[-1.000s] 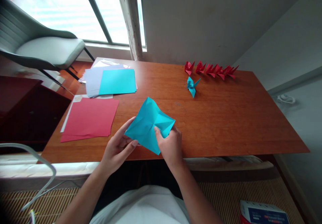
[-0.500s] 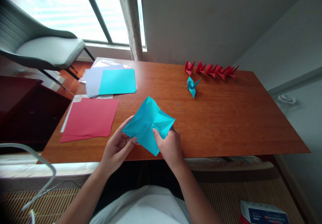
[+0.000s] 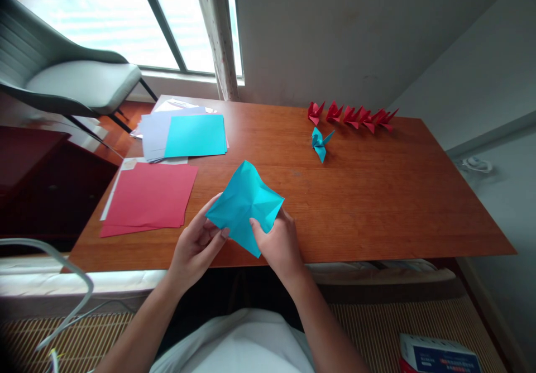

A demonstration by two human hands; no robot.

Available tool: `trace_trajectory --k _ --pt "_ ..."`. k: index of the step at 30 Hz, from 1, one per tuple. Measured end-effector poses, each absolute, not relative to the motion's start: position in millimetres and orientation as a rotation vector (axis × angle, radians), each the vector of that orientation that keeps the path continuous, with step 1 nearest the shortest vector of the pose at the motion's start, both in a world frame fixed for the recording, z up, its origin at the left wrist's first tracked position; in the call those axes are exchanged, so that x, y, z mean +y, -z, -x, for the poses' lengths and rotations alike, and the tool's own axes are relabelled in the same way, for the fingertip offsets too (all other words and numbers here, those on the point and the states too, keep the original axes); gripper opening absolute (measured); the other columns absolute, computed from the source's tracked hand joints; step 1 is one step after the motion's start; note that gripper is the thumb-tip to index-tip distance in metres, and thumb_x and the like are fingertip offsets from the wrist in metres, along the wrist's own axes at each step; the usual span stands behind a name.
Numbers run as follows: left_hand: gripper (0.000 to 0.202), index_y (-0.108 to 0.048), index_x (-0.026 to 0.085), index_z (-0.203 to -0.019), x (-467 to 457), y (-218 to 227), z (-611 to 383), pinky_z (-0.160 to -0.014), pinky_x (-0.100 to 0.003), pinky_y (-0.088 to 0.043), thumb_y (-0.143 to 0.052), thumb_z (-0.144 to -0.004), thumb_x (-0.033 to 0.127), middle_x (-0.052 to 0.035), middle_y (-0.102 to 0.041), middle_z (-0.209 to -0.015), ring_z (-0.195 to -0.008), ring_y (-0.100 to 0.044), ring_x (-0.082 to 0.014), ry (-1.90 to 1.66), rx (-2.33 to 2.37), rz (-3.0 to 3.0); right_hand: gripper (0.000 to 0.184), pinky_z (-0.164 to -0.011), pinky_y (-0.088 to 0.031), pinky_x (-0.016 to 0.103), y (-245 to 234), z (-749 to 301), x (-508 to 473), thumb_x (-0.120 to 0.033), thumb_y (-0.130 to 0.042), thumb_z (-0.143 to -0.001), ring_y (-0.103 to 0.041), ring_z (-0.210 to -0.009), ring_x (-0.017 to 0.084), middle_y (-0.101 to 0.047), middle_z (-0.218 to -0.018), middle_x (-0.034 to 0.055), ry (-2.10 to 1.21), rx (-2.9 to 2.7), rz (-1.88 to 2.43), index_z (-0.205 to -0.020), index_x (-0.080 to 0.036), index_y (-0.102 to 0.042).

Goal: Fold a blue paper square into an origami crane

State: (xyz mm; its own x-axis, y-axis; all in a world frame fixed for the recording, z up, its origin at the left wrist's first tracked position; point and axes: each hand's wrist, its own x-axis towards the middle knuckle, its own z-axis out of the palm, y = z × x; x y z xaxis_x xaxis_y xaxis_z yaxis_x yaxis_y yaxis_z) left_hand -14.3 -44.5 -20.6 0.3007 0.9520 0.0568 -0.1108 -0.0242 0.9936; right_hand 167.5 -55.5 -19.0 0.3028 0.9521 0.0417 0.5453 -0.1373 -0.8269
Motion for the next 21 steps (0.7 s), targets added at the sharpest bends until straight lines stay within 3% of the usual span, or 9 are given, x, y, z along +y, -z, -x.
trace_trajectory --k 6,10,13,17,21 --pt "0.064 -0.038 0.027 -0.154 -42 29 15 -0.082 -0.026 -0.057 -0.062 -0.095 0.024 -0.0059 -0.066 -0.107 -0.086 -0.064 -0.0135 -1.081 0.833 -1.273 0.045 -0.097 -0.055 0.045 13 -177 -60 -0.03 -0.068 -0.083 -0.068 -0.114 0.034 -0.071 -0.124 0.0181 -0.853 -1.539 1.666 -0.125 -0.015 -0.064" --pt "0.064 -0.036 0.027 -0.155 -41 30 16 -0.087 -0.028 -0.057 -0.061 -0.096 0.024 -0.0074 -0.068 -0.115 -0.092 -0.067 -0.0148 -1.069 0.845 -1.286 0.053 -0.1 -0.054 0.043 7 -182 -62 -0.026 -0.068 -0.083 -0.066 -0.119 0.031 -0.068 -0.13 0.0144 -0.96 -1.61 1.611 -0.134 -0.019 -0.057" --pt "0.064 -0.035 0.027 -0.155 -42 28 16 -0.092 -0.03 -0.056 -0.061 -0.096 0.025 -0.0095 -0.067 -0.126 -0.103 -0.068 -0.0182 -1.062 0.845 -1.282 0.046 -0.097 -0.055 0.04 5 -182 -62 -0.027 -0.068 -0.084 -0.069 -0.113 0.03 -0.071 -0.125 0.0121 -1.016 -1.569 1.593 -0.129 -0.02 -0.061" --pt "0.064 -0.036 0.026 -0.156 -43 26 16 -0.092 -0.031 -0.057 -0.061 -0.096 0.025 -0.0102 -0.066 -0.131 -0.106 -0.069 -0.02 -1.033 0.85 -1.304 0.026 -0.087 -0.057 0.037 6 -181 -59 -0.033 -0.064 -0.087 -0.073 -0.098 0.029 -0.077 -0.108 0.0117 -1.019 -1.462 1.649 -0.108 -0.018 -0.069" --pt "0.062 -0.038 0.026 -0.155 -44 25 15 -0.095 -0.034 -0.057 -0.061 -0.097 0.026 -0.0113 -0.063 -0.138 -0.118 -0.066 -0.0248 -1.013 0.868 -1.293 0.021 -0.076 -0.055 0.035 7 -181 -58 -0.037 -0.063 -0.088 -0.073 -0.086 0.028 -0.078 -0.094 0.0108 -0.967 -1.403 1.708 -0.093 -0.018 -0.069"
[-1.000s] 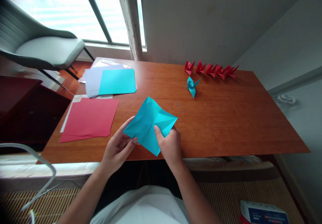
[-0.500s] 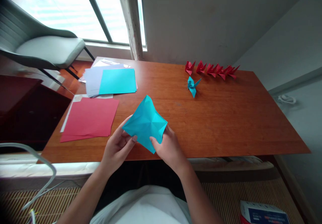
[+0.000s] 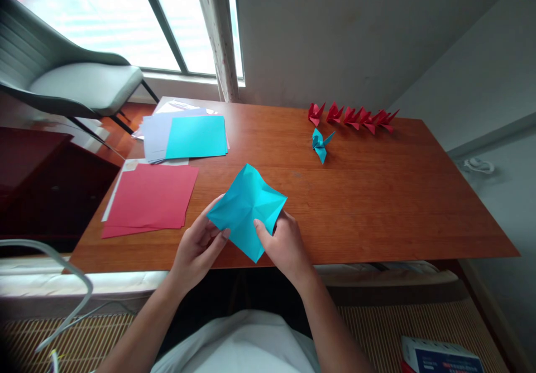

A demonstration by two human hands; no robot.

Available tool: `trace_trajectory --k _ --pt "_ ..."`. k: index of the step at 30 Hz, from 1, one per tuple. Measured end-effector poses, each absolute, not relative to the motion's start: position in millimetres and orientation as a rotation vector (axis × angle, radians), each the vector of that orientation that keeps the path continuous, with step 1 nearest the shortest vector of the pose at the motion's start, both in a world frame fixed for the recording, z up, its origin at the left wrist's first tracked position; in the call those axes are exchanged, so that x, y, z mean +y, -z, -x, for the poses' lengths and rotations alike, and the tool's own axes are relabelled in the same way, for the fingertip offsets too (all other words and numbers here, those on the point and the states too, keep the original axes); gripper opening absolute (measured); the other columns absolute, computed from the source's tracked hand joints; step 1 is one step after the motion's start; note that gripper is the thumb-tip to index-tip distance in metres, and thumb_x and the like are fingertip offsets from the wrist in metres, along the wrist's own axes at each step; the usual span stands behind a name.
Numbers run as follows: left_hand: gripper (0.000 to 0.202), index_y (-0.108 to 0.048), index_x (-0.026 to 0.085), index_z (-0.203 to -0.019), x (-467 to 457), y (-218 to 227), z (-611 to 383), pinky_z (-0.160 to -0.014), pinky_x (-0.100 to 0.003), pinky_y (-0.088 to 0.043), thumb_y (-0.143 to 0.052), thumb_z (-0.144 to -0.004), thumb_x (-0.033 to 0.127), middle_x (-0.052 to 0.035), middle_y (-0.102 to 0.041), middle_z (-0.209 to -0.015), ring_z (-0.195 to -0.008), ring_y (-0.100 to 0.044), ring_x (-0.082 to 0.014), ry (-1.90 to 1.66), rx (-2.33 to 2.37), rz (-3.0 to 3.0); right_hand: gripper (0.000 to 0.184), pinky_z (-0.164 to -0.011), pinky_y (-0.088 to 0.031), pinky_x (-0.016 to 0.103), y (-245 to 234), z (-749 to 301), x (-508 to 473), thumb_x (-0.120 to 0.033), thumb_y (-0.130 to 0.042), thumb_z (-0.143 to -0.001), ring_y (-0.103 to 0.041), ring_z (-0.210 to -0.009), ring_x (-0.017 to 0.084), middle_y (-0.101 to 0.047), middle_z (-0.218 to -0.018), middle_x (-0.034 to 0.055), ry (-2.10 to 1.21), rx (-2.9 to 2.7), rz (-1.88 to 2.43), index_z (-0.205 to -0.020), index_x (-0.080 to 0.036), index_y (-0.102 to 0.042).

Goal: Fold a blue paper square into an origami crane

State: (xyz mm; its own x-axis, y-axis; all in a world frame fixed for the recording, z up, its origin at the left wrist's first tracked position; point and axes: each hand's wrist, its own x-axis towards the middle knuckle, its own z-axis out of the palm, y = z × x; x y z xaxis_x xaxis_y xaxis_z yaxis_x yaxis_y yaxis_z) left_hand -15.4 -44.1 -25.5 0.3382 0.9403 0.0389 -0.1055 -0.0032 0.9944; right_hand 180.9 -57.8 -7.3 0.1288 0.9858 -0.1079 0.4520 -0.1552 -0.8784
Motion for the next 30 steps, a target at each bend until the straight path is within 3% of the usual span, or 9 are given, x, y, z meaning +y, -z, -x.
trace_trajectory --k 2,8,14,18,30 --pt "0.063 -0.038 0.026 -0.155 -44 26 15 -0.097 -0.034 -0.057 -0.061 -0.096 0.027 -0.0113 -0.062 -0.139 -0.12 -0.065 -0.0254 -1.015 0.88 -1.292 0.022 -0.074 -0.054 0.034 7 -181 -58 -0.039 -0.062 -0.088 -0.073 -0.081 0.027 -0.078 -0.09 0.0105 -0.957 -1.403 1.709 -0.087 -0.018 -0.068" --pt "0.064 -0.038 0.024 -0.154 -45 26 12 -0.088 -0.032 -0.06 -0.063 -0.096 0.028 -0.0095 -0.07 -0.121 -0.103 -0.07 -0.0214 -0.985 0.91 -1.342 0.028 -0.064 -0.05 0.031 6 -178 -57 -0.042 -0.062 -0.087 -0.071 -0.071 0.025 -0.076 -0.08 0.0108 -0.936 -1.385 1.734 -0.073 -0.019 -0.064" --pt "0.063 -0.036 0.028 -0.156 -44 17 17 -0.103 -0.036 -0.054 -0.06 -0.098 0.026 -0.012 -0.053 -0.15 -0.128 -0.06 -0.0281 -0.971 0.809 -1.304 0.028 -0.062 -0.048 0.03 6 -179 -56 -0.042 -0.062 -0.087 -0.071 -0.069 0.025 -0.076 -0.076 0.0095 -0.88 -1.393 1.747 -0.07 -0.019 -0.062" --pt "0.059 -0.038 0.032 -0.156 -39 14 26 -0.109 -0.033 -0.049 -0.055 -0.1 0.024 -0.009 -0.049 -0.155 -0.138 -0.052 -0.0271 -0.918 0.666 -1.233 0.028 -0.062 -0.047 0.029 5 -179 -56 -0.041 -0.061 -0.087 -0.07 -0.067 0.024 -0.075 -0.072 0.0078 -0.883 -1.394 1.74 -0.068 -0.02 -0.061" --pt "0.071 -0.033 0.033 -0.157 -30 19 30 -0.099 -0.037 -0.056 -0.066 -0.095 0.023 -0.0104 -0.062 -0.137 -0.114 -0.067 -0.0233 -0.843 0.697 -1.287 0.025 -0.066 -0.05 0.03 -2 -179 -59 -0.036 -0.061 -0.089 -0.071 -0.07 0.024 -0.077 -0.077 0.0078 -0.924 -1.441 1.707 -0.072 -0.019 -0.066"
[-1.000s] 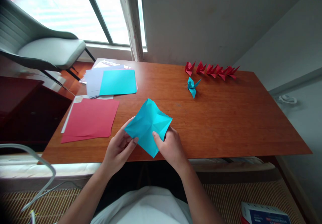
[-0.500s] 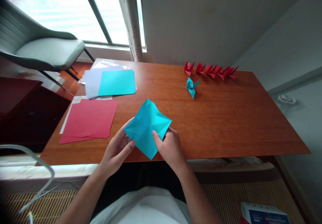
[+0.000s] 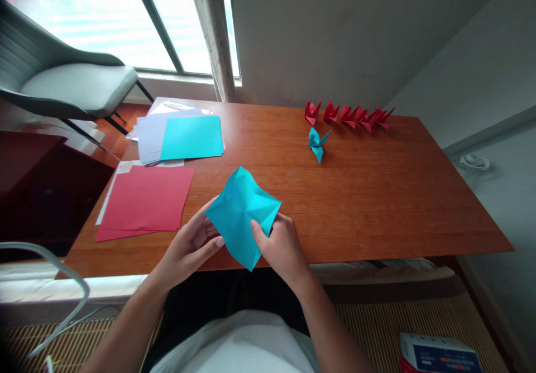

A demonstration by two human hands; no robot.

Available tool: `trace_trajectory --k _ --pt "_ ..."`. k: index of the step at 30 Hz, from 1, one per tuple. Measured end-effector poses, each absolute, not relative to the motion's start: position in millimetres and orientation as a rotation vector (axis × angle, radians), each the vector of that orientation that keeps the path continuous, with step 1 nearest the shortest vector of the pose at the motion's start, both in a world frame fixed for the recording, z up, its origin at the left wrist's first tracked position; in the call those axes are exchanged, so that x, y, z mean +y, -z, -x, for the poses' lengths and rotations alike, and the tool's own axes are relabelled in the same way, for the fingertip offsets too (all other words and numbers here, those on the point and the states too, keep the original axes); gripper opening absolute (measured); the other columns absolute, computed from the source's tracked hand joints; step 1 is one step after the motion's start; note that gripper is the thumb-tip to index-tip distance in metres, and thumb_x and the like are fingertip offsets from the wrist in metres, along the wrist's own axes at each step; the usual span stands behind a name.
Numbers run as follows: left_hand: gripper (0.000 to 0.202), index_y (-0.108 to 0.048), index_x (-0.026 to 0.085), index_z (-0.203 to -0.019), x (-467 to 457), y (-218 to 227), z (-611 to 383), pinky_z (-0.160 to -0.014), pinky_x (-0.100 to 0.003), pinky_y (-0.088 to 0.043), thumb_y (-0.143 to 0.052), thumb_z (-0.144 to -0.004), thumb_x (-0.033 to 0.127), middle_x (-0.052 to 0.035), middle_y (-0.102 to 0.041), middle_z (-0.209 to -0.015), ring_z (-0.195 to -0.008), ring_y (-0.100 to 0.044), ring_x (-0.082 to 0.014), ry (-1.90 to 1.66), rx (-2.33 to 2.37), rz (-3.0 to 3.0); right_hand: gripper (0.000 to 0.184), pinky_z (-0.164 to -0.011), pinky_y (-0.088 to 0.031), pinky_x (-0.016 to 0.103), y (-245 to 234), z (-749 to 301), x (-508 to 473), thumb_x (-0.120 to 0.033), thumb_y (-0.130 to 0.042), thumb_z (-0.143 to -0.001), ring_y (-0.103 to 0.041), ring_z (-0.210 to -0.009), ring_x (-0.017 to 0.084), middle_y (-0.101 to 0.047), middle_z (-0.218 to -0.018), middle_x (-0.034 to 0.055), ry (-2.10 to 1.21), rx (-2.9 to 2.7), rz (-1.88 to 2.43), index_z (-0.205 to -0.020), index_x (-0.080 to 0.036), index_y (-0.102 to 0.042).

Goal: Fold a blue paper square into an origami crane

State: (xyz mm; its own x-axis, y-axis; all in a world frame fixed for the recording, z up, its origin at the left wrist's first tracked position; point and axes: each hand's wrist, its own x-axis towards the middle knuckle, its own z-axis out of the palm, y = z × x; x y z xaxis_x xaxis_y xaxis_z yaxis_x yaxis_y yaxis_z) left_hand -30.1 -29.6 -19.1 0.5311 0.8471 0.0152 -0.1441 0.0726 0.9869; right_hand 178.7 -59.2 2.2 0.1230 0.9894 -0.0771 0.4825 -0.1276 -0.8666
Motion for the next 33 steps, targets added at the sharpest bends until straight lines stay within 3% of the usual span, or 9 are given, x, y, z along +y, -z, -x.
trace_trajectory --k 11,21,30,33 --pt "0.092 -0.014 0.035 -0.162 -28.9 14.1 25.6 -0.098 -0.036 -0.057 -0.072 -0.09 0.028 -0.011 -0.058 -0.139 -0.114 -0.066 -0.0226 -0.834 0.753 -1.27 0.025 -0.072 -0.053 0.032 -4.0 -178.5 -59.8 -0.036 -0.06 -0.09 -0.071 -0.072 0.024 -0.078 -0.082 0.0089 -0.961 -1.488 1.662 -0.075 -0.018 -0.068" --pt "0.106 -0.004 0.034 -0.162 -29.4 10.6 22.1 -0.096 -0.036 -0.058 -0.077 -0.086 0.028 -0.0063 -0.069 -0.118 -0.104 -0.069 -0.0215 -0.813 0.788 -1.25 0.029 -0.065 -0.05 0.029 -8.5 -176.0 -61.6 -0.036 -0.059 -0.09 -0.066 -0.065 0.02 -0.074 -0.072 0.0055 -0.95 -1.522 1.65 -0.067 -0.019 -0.062" --pt "0.091 -0.023 0.032 -0.16 -30.1 10.5 23.3 -0.099 -0.035 -0.058 -0.076 -0.087 0.026 -0.0111 -0.056 -0.144 -0.117 -0.065 -0.0249 -0.816 0.804 -1.322 0.031 -0.059 -0.044 0.027 -9.3 -175.3 -62.3 -0.037 -0.059 -0.09 -0.06 -0.058 0.017 -0.067 -0.063 0.0019 -0.961 -1.524 1.625 -0.064 -0.02 -0.055" --pt "0.086 -0.026 0.031 -0.16 -30.5 10.9 23.2 -0.098 -0.037 -0.059 -0.074 -0.088 0.026 -0.0121 -0.057 -0.143 -0.118 -0.065 -0.0263 -0.821 0.781 -1.307 0.029 -0.059 -0.045 0.027 -10.3 -174.9 -62.5 -0.036 -0.059 -0.09 -0.06 -0.058 0.017 -0.069 -0.065 0.0023 -0.979 -1.515 1.62 -0.066 -0.02 -0.057"
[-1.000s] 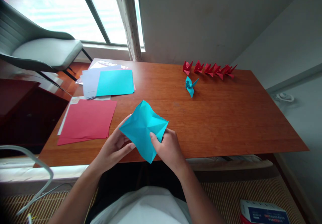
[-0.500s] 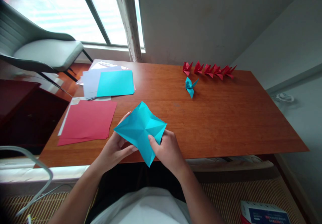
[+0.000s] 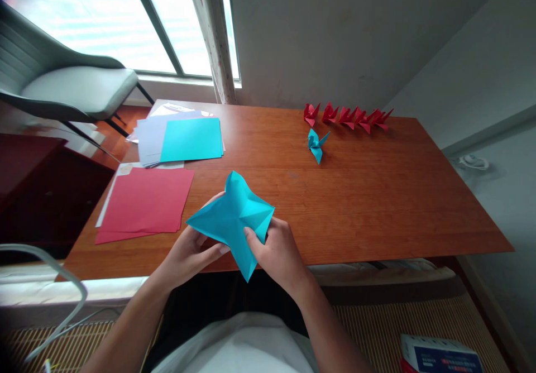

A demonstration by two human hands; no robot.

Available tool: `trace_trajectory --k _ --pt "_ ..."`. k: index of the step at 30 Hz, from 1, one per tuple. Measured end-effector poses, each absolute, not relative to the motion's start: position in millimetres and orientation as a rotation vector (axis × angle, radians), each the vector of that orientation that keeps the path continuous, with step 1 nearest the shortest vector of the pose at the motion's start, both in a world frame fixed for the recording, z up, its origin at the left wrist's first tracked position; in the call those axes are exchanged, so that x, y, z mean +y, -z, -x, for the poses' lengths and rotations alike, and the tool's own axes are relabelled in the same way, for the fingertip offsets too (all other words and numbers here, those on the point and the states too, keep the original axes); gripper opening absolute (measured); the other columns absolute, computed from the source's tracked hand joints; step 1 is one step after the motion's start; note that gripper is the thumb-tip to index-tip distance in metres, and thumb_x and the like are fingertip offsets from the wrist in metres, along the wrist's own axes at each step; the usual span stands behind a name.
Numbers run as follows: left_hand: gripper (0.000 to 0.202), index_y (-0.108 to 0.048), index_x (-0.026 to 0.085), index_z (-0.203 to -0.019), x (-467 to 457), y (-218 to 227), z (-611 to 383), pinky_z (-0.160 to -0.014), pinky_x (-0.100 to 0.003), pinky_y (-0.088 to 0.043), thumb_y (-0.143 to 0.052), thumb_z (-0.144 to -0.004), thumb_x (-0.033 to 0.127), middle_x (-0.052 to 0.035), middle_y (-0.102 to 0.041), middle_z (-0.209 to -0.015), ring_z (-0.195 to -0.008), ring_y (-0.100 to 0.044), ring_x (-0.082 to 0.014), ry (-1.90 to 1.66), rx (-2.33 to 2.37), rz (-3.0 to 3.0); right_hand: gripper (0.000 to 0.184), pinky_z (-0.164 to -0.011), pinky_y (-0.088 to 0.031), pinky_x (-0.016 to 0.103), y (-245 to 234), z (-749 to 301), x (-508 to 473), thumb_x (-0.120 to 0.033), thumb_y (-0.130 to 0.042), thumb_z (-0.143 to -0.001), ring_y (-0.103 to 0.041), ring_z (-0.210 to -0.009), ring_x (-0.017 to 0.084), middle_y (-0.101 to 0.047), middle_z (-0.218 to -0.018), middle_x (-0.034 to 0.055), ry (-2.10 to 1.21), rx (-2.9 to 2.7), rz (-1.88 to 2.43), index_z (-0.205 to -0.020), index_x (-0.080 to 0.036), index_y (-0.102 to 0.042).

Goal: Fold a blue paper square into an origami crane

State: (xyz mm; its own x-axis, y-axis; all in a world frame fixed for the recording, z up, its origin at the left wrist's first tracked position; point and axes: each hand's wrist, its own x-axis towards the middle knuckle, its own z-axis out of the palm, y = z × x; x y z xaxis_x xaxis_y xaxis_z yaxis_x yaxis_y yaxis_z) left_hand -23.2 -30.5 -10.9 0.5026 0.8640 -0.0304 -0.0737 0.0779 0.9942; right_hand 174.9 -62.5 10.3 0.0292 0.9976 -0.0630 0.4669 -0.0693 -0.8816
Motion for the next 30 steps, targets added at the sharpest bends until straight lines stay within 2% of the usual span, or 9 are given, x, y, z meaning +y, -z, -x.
trace_trajectory --k 6,13,16,22,30 --pt "0.08 -0.034 0.032 -0.156 -29.6 11.7 23.4 -0.097 -0.034 -0.059 -0.075 -0.087 0.025 -0.0101 -0.058 -0.142 -0.117 -0.066 -0.0254 -0.851 0.774 -1.305 0.031 -0.057 -0.043 0.026 -10.8 -174.1 -63.3 -0.036 -0.06 -0.09 -0.06 -0.058 0.016 -0.065 -0.061 0.0012 -0.974 -1.512 1.624 -0.064 -0.02 -0.054" --pt "0.067 -0.047 0.026 -0.148 -29.4 16.3 21.1 -0.097 -0.037 -0.058 -0.075 -0.087 0.03 -0.0104 -0.065 -0.132 -0.115 -0.066 -0.0264 -0.911 0.851 -1.301 0.024 -0.061 -0.048 0.028 -12.1 -173.2 -63.4 -0.034 -0.061 -0.089 -0.065 -0.062 0.019 -0.074 -0.072 0.0041 -1.012 -1.498 1.62 -0.071 -0.019 -0.064" --pt "0.067 -0.048 0.025 -0.147 -30.3 15.8 19.3 -0.095 -0.037 -0.059 -0.075 -0.086 0.031 -0.0105 -0.066 -0.13 -0.113 -0.066 -0.0259 -0.928 0.876 -1.309 0.024 -0.062 -0.049 0.028 -12.6 -173.3 -63.6 -0.034 -0.062 -0.089 -0.066 -0.063 0.019 -0.074 -0.072 0.0041 -1.018 -1.494 1.619 -0.071 -0.019 -0.065" --pt "0.065 -0.049 0.025 -0.147 -30.2 13.5 18.6 -0.087 -0.032 -0.061 -0.075 -0.087 0.029 -0.0076 -0.071 -0.11 -0.102 -0.069 -0.023 -0.944 0.874 -1.327 0.022 -0.065 -0.05 0.028 -12.6 -174.7 -64.6 -0.034 -0.061 -0.091 -0.067 -0.067 0.02 -0.076 -0.077 0.0044 -1.037 -1.508 1.594 -0.078 -0.018 -0.068" --pt "0.065 -0.05 0.025 -0.146 -29.5 15.4 19.8 -0.089 -0.032 -0.061 -0.075 -0.087 0.028 -0.0078 -0.069 -0.117 -0.099 -0.068 -0.0202 -0.962 0.87 -1.286 0.023 -0.069 -0.052 0.029 -10.2 -177.5 -62.3 -0.037 -0.061 -0.092 -0.068 -0.072 0.021 -0.075 -0.08 0.0046 -1.022 -1.524 1.595 -0.078 -0.019 -0.068"
